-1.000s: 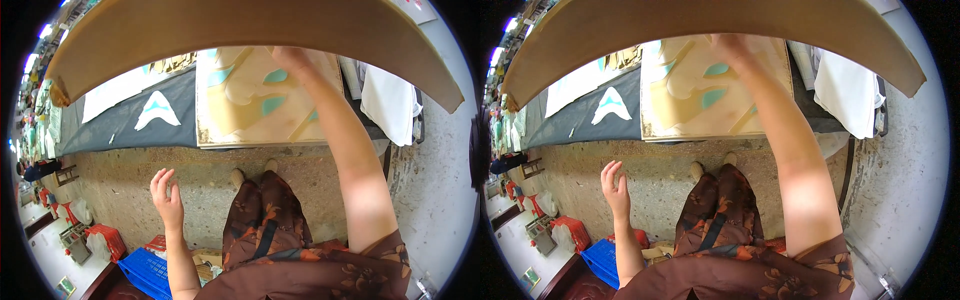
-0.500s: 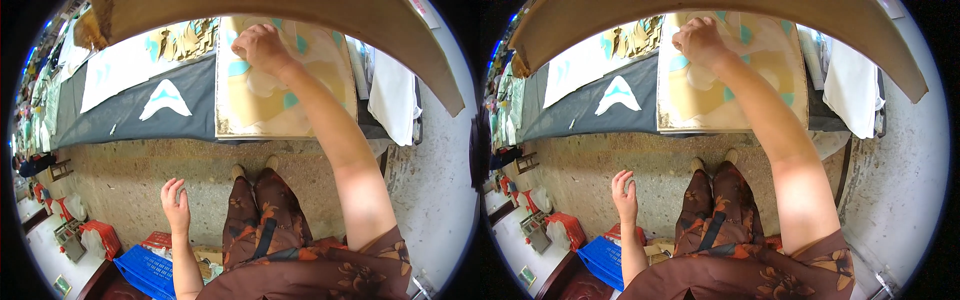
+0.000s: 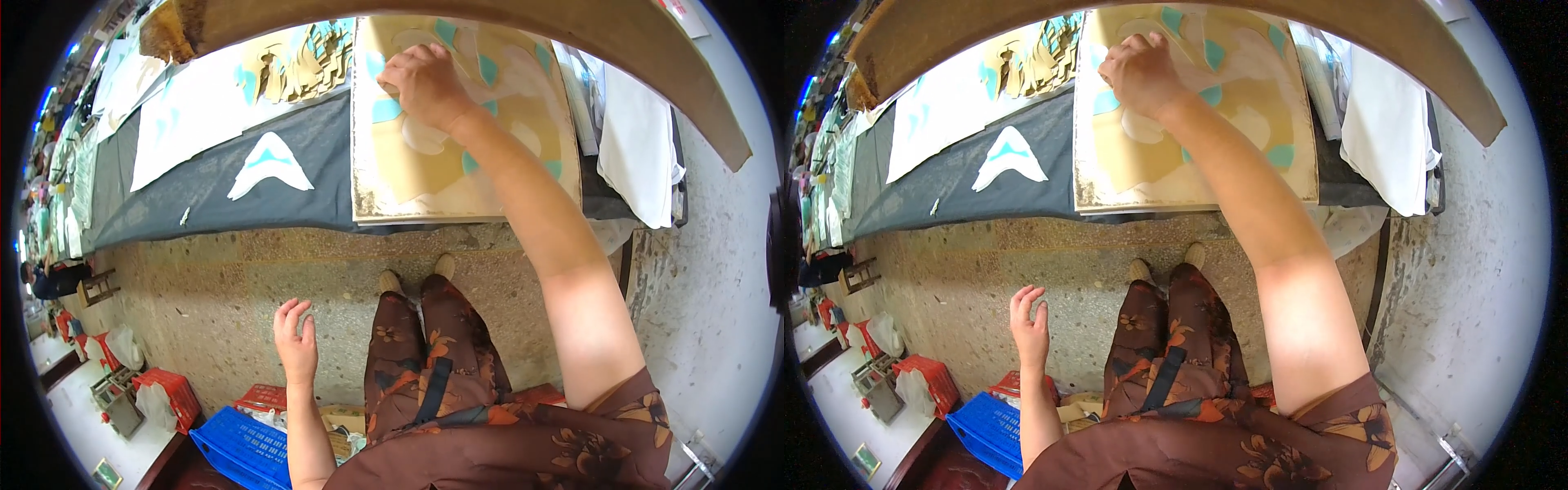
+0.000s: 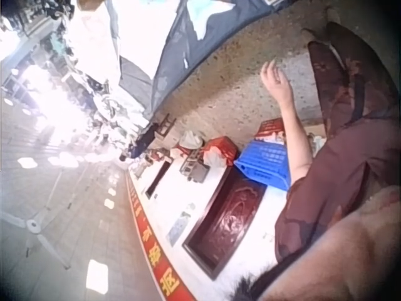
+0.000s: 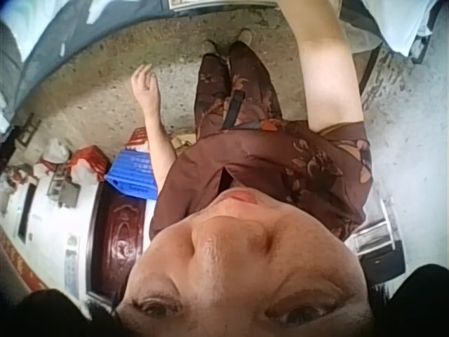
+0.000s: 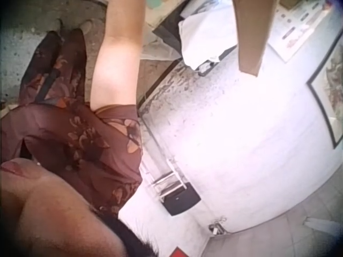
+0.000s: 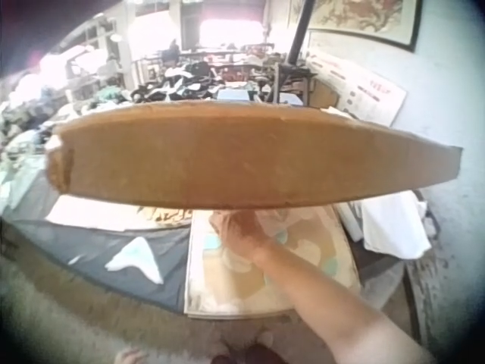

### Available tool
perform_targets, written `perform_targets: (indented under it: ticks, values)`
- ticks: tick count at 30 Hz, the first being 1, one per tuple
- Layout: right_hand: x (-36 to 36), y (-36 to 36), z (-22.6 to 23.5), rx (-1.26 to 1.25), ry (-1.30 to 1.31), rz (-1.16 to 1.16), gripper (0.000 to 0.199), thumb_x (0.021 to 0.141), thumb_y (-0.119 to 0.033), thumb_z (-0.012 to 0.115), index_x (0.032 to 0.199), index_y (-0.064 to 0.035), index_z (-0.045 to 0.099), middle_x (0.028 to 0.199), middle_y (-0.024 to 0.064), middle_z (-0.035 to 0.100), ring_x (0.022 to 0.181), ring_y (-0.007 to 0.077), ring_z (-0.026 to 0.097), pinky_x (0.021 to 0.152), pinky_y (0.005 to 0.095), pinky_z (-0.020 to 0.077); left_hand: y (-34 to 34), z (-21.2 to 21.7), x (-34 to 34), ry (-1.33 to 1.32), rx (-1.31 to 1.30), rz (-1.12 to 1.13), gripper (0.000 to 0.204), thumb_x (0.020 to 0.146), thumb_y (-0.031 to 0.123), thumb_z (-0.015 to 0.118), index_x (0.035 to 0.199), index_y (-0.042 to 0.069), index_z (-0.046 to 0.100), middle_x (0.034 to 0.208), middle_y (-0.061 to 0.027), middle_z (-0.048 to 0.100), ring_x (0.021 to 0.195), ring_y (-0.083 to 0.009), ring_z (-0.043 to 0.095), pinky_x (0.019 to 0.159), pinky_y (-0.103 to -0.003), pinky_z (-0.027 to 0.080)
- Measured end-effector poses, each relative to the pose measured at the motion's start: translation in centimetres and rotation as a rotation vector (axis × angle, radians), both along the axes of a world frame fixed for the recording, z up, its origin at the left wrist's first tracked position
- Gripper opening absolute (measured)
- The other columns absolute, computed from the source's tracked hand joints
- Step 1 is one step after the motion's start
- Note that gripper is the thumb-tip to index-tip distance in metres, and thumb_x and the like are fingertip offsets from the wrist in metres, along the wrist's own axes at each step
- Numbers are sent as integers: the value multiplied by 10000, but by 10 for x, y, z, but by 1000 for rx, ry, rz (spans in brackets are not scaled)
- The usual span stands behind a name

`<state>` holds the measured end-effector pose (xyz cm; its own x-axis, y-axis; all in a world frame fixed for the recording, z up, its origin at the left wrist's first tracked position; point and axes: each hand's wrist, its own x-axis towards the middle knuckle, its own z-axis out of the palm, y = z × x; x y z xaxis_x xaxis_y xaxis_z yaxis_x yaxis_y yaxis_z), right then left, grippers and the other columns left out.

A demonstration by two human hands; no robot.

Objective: The recorder is sorting green arrowhead-shaped shoe components onto templates and using a heat press machine to bond materials.

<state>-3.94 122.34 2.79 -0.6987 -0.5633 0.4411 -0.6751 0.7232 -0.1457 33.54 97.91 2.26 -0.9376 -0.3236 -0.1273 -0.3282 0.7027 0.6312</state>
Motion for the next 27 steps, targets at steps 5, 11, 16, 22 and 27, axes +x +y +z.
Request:
perform_targets:
  ticks: [5, 11, 16, 22, 27]
  values:
    - [5, -2, 8, 32, -24, -20, 222, 822, -85, 574, 925, -196, 736, 1012, 1, 699, 1024, 238, 611, 951, 480, 414, -1, -8, 8, -20, 38, -13, 241, 833, 4, 613, 1062, 61, 660, 1179, -147, 585, 1134, -327, 546, 980, -388, 430]
    - [67, 60, 34, -412, 67, -58, 221, 815, -83, 616, 1017, -123, 699, 928, 44, 665, 926, 249, 608, 918, 435, 432, -4, -33, 6, -32, 104, -135, 242, 828, -20, 603, 1060, 31, 651, 1163, -144, 589, 1113, -304, 553, 981, -373, 424]
    - [156, 247, 52, -650, -61, -655, 170, 805, -170, 687, 947, -85, 724, 824, 99, 687, 817, 282, 653, 805, 401, 503, 21, -48, 7, -353, 357, -226, 241, 859, 38, 642, 1099, 13, 648, 1052, -120, 633, 1013, -243, 598, 921, -349, 461]
    - [167, 385, 9, -121, -154, -1018, 583, 733, -378, 756, 1215, -87, 604, 1185, 122, 619, 1099, 298, 567, 934, 449, 426, 154, -11, -33, -589, 504, -291, 255, 896, 92, 646, 1140, 21, 655, 1081, -98, 663, 981, -174, 629, 868, -299, 497]
    - [96, 376, -42, -33, -233, -839, 797, 771, -522, 712, 1401, -117, 438, 1400, 142, 441, 1305, 294, 402, 1041, 582, 299, 319, 30, -99, -579, 515, -524, 292, 888, 111, 645, 1171, 38, 651, 1079, -116, 659, 1010, -200, 638, 876, -317, 498]
